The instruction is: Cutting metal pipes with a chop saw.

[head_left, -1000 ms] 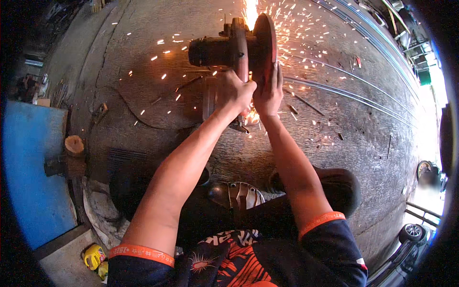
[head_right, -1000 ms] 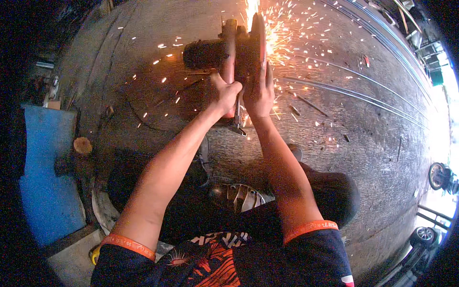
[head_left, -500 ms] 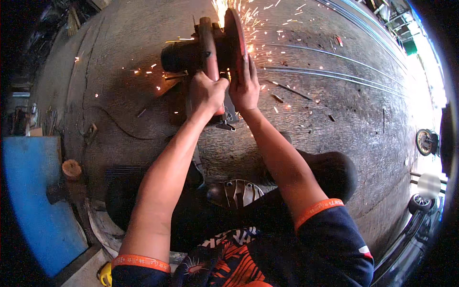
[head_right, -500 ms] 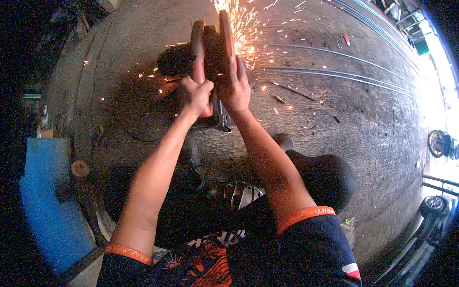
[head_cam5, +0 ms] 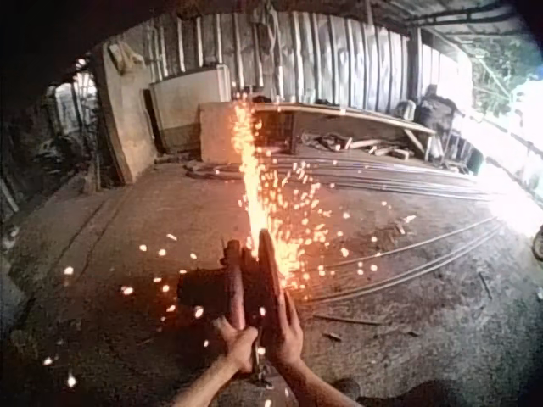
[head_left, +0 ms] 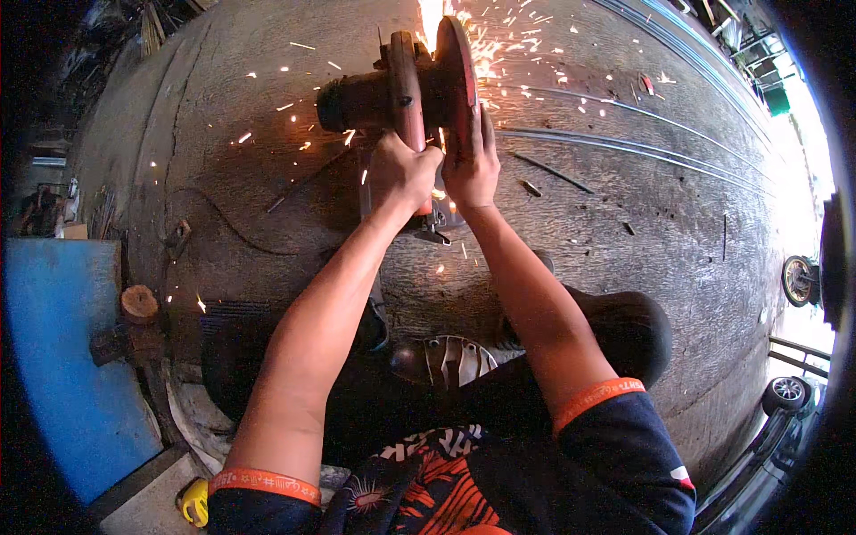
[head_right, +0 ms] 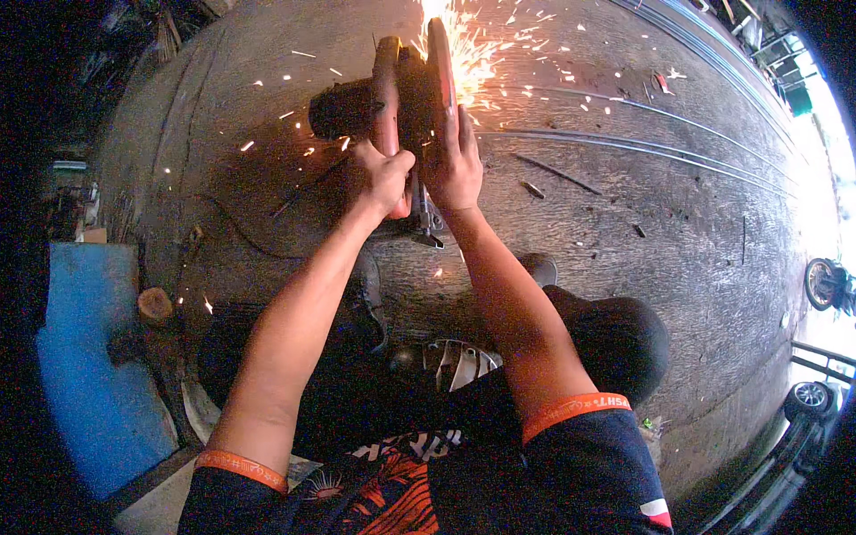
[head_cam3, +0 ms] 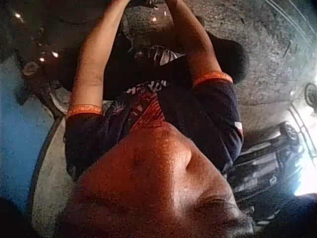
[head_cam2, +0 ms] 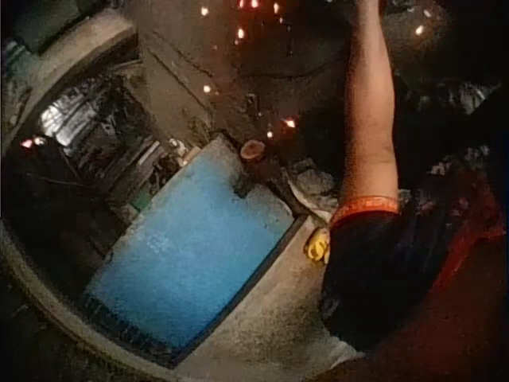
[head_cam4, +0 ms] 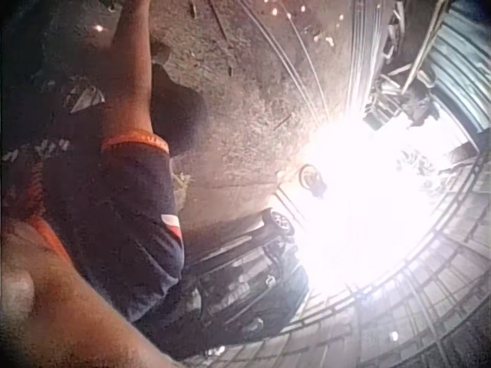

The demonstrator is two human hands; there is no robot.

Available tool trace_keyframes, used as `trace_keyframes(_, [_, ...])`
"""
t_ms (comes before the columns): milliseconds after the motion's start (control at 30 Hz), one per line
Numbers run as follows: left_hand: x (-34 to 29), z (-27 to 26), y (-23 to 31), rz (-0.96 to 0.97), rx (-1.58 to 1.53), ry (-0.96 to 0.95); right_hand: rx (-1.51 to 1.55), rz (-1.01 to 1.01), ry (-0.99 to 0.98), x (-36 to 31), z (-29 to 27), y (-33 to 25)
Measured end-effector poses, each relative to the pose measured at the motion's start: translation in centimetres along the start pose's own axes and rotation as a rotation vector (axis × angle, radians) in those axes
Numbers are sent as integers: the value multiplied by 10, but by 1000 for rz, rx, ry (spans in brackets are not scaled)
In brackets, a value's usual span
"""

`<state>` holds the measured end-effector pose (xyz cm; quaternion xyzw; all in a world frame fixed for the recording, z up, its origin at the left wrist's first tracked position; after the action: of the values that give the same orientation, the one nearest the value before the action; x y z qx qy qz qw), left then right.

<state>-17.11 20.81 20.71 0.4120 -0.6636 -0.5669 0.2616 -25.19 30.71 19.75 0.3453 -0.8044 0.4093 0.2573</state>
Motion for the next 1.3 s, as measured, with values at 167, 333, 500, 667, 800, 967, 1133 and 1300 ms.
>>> trace_keyframes(167, [-3,-3,5,90,59,58,-18,-17,-9,-2,4,4])
trace_keyframes(333, [-12,-7,22,34,119,15,-55,-45,-3,-3,6,6])
trace_keyframes(500, [-12,-4,22,93,13,20,-82,-47,18,-3,7,5])
trace_keyframes(667, [-11,-3,15,39,31,6,-4,7,10,-4,4,4])
trace_keyframes(800, [-13,-5,25,116,98,22,31,-15,13,-4,2,4])
trace_keyframes(967, [-20,-7,30,82,131,37,-26,-13,-4,-3,3,3])
trace_keyframes(1133, [-16,-5,26,139,68,38,5,12,-16,-5,3,3])
trace_keyframes(1300, [-15,-3,17,135,39,52,13,42,-51,-6,5,5])
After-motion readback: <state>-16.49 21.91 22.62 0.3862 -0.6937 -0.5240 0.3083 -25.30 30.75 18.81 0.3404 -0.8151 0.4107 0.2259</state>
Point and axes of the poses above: each hand's wrist, its own x-axis towards the middle knuckle, its own z-axis out of the palm, y = z × x, the point moved 3 cm from there along x, towards the middle knuckle, and after that the axes turned 14 degrees about -x, right-handed, at the moved point
